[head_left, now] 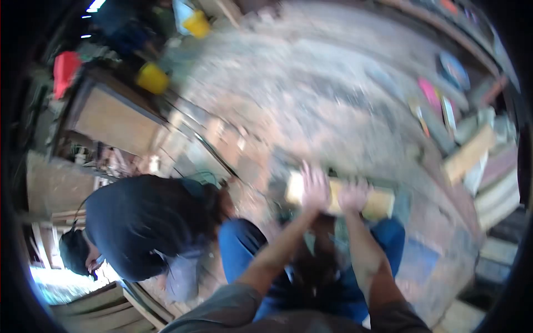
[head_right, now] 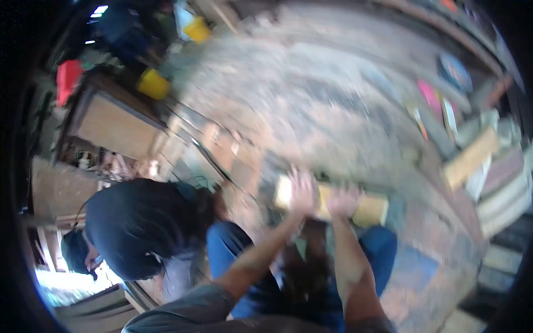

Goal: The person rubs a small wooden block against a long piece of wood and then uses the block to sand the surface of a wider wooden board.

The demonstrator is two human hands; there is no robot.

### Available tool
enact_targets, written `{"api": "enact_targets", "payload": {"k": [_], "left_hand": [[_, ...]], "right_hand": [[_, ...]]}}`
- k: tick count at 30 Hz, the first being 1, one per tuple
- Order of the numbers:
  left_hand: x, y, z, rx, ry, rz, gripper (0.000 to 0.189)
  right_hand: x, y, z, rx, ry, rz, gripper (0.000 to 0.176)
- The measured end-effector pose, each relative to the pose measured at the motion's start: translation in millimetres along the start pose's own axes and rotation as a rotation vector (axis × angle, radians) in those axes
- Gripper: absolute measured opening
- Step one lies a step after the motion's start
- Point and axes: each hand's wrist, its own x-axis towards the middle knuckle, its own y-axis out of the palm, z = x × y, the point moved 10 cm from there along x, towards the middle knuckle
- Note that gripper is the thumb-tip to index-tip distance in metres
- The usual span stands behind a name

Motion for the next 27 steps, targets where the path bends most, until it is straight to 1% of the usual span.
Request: {"api": "enact_targets", "payload": {"k": [1,2,3,4,5,6,8,9,10,12,14,15,18,21,24,26,27], "left_hand": [[-17.4,3.6,-5.9,-0.103,-0.006,0.025,0.06],[-37.5,-5.8,-13.9,-0.122,0.024,0.12,0.06],[-54.8,9.8,-16.5,-0.139,0.013,0.094,0.061],[-61.5,4.9,-15.2,-0.03,0.008,0.134,0.063],[-66.0,-2.8,-16.4,-0.07,0.009,0.08,0.063],[-63.3,-5.9,-12.6,-0.113,0.016,0.023,0.063],[-63.7,-11.2,-13.5,-0.109,-0.001,0.02,0.062],[-63.1,-7.5,-12.4,-0.156,-0.002,0.001,0.061],[-62.2,-9.6,-13.5,-0.136,-0.011,0.033,0.06],[-59.1,1.4,-15.5,-0.037,-0.007,0.173,0.061],[-59.4,0.7,-15.8,-0.033,0.006,0.16,0.061],[-58.2,-0.1,-15.1,-0.032,0.006,0.149,0.062],[-58.9,2.7,-15.1,-0.01,0.0,0.164,0.062],[-56.5,4.0,-9.3,-0.113,-0.008,0.111,0.062],[-42.6,27.0,33.8,0.219,-0.13,0.215,0.062],[-31.3,20.3,89.9,-0.166,-0.402,-0.084,0.064],[-27.6,19.1,105.6,-0.174,-0.415,-0.085,0.064]], "right_hand": [[5.4,3.1,-1.6,-0.04,0.067,0.111,0.048],[2.2,1.9,-1.7,0.005,0.038,-0.017,0.048],[4.6,-5.7,-0.2,-0.013,0.09,0.085,0.05],[5.9,1.0,-1.3,0.015,0.116,0.063,0.051],[2.4,-3.8,-2.1,0.002,0.12,0.049,0.051],[4.6,-7.7,-0.3,-0.014,0.128,0.031,0.05],[5.6,-9.6,-1.6,-0.012,0.153,0.053,0.051],[7.2,-13.3,1.1,-0.008,0.165,0.067,0.052],[5.3,-9.8,-2.5,-0.008,0.179,0.089,0.053],[8.5,-10.7,-5.8,0.006,0.18,0.05,0.054],[3.7,-14.0,-3.4,0.02,0.184,0.071,0.055],[2.2,-25.0,1.2,-0.025,0.146,-0.056,0.051],[3.5,-22.9,-0.2,-0.041,0.167,-0.024,0.051],[4.6,-20.9,-0.9,-0.001,0.181,0.067,0.054],[4.6,-25.1,0.5,-0.023,0.158,0.037,0.053],[4.3,-24.3,0.5,-0.028,0.155,0.009,0.052],[4.5,-24.0,0.7,-0.028,0.154,-0.006,0.051]]}}
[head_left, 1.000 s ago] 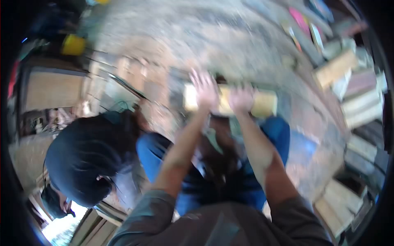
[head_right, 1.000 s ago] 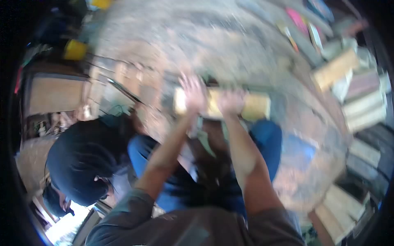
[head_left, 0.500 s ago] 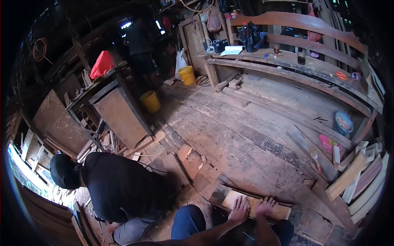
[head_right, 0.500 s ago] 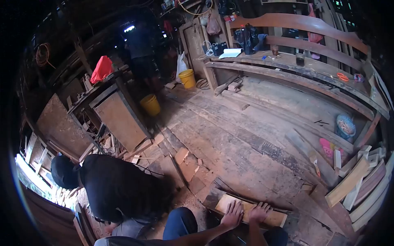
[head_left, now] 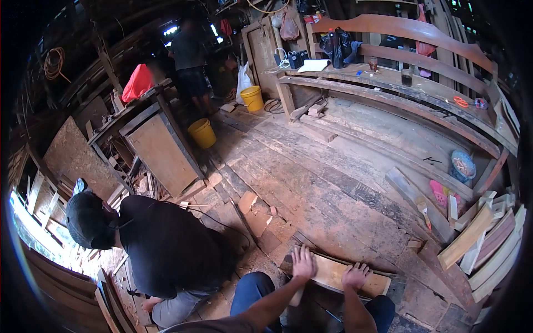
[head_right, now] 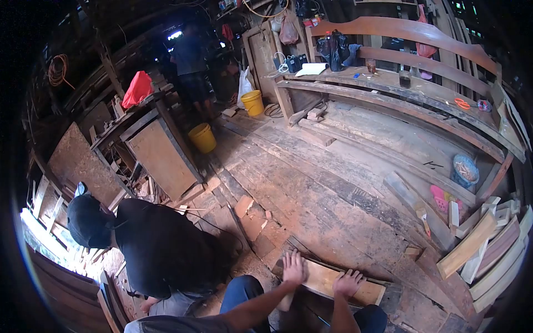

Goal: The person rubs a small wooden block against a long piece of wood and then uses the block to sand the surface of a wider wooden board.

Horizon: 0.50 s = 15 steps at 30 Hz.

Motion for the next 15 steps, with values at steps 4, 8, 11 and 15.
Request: {"api": "enact_targets", "payload": {"k": [4,8,11,15], "left_hand": [[9.6,-14.8,11.9,-0.046,-0.005,-0.006,0.066],[14.0,-17.2,13.0,-0.057,-0.008,-0.01,0.067],[12.8,-20.3,14.0,-0.096,-0.004,0.001,0.065],[16.6,-20.4,14.0,-0.158,0.013,0.058,0.065]], "right_hand": [[-0.7,1.7,-0.9,-0.009,0.01,0.03,0.051],[2.8,-4.5,2.0,-0.029,0.027,0.086,0.05],[1.6,-4.2,3.0,-0.043,0.03,0.105,0.05],[3.0,-0.1,0.7,-0.049,0.043,0.141,0.052]]}}
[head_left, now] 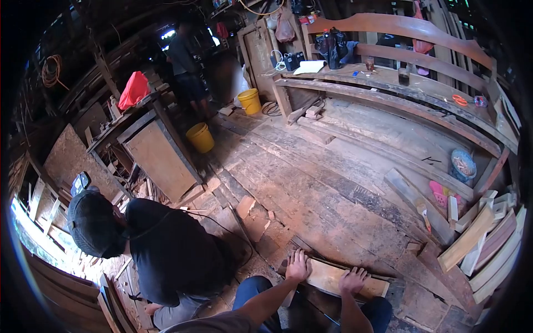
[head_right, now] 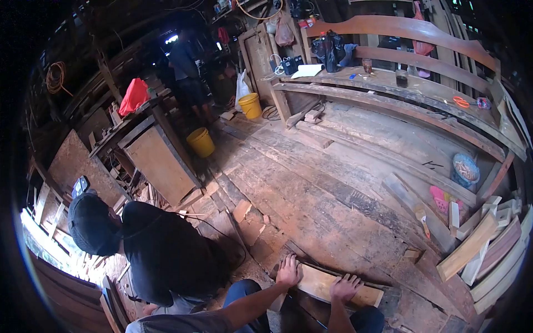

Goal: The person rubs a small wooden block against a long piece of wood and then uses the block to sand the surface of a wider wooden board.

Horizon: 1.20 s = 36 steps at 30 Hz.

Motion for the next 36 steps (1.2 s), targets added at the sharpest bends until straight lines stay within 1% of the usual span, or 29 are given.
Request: {"api": "enact_targets", "payload": {"k": [1,4,7,10,13,16,19,22,25,28,31,36], "left_hand": [[-1.0,0.8,1.0,-0.01,0.0,0.012,0.065],[-8.6,-5.5,-4.7,0.038,0.047,-0.106,0.063],[-31.1,-8.7,-24.9,0.025,0.26,-0.114,0.061],[-39.9,-6.1,-27.4,0.094,0.226,-0.077,0.06],[-36.2,-10.5,-29.2,0.06,0.204,-0.068,0.058],[-36.8,-11.5,-28.0,-0.012,0.08,0.046,0.056],[-36.1,-18.9,-32.3,0.017,0.144,-0.015,0.054],[-37.6,-24.7,-37.0,0.062,0.21,-0.078,0.054],[-36.1,-21.8,-34.6,0.045,0.22,-0.086,0.055],[-37.1,-19.7,-33.6,0.057,0.215,-0.099,0.054],[-37.3,-17.4,-31.6,0.056,0.213,-0.103,0.055],[-37.2,-16.5,-30.4,0.017,0.201,-0.079,0.056]], "right_hand": [[-0.9,0.6,-0.7,-0.003,-0.006,-0.008,0.052],[-0.3,5.2,-2.3,0.022,-0.006,0.025,0.053],[-1.8,2.8,-2.9,0.033,-0.016,-0.041,0.053],[-1.8,1.9,-3.6,0.04,-0.015,-0.003,0.053],[-2.2,-0.1,-3.1,0.063,-0.006,-0.052,0.052],[0.0,4.3,-3.8,0.043,-0.002,-0.044,0.051],[-1.3,0.5,-2.5,0.038,0.001,-0.064,0.05],[0.6,3.2,-3.6,0.075,0.017,0.006,0.054],[0.0,0.8,-2.3,0.056,0.009,-0.045,0.054],[1.3,4.8,-3.1,0.057,0.018,-0.019,0.053],[-0.2,2.5,-2.5,0.063,-0.003,-0.081,0.053],[0.2,4.4,-2.7,0.052,0.0,-0.08,0.053]]}}
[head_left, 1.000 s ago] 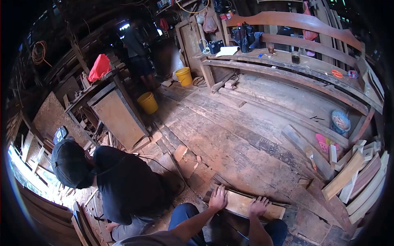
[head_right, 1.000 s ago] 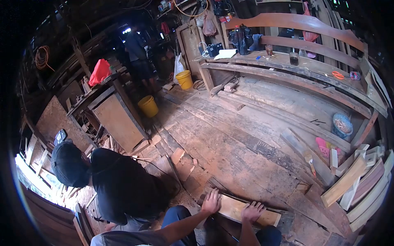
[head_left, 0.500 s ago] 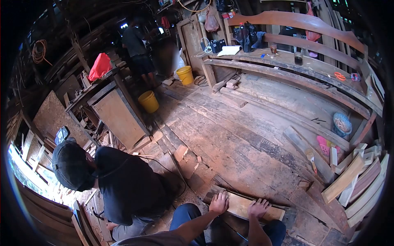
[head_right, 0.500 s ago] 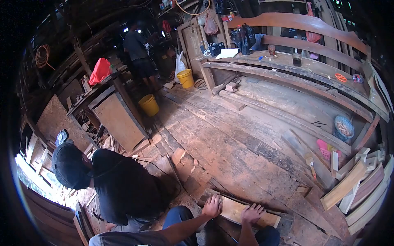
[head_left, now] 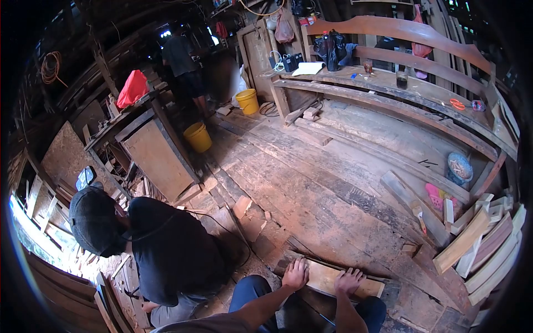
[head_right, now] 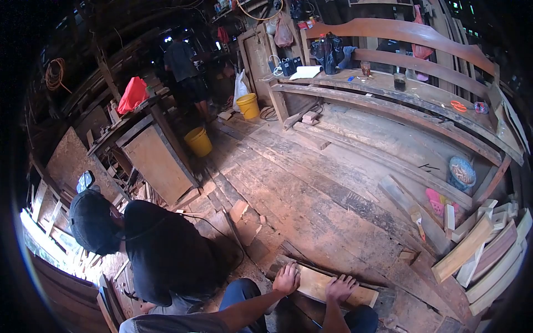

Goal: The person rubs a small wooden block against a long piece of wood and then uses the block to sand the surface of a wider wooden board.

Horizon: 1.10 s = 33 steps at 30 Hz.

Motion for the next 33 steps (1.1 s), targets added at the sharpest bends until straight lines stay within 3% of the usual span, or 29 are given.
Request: {"api": "enact_targets", "payload": {"k": [22,33], "left_hand": [[-0.1,9.2,4.7,0.039,-0.015,0.041,0.056],[1.3,18.4,2.7,0.143,0.048,0.011,0.059]], "right_hand": [[-1.4,-6.5,3.1,-0.078,0.007,0.128,0.056],[-0.3,-3.3,1.6,-0.052,-0.004,0.018,0.051]]}}
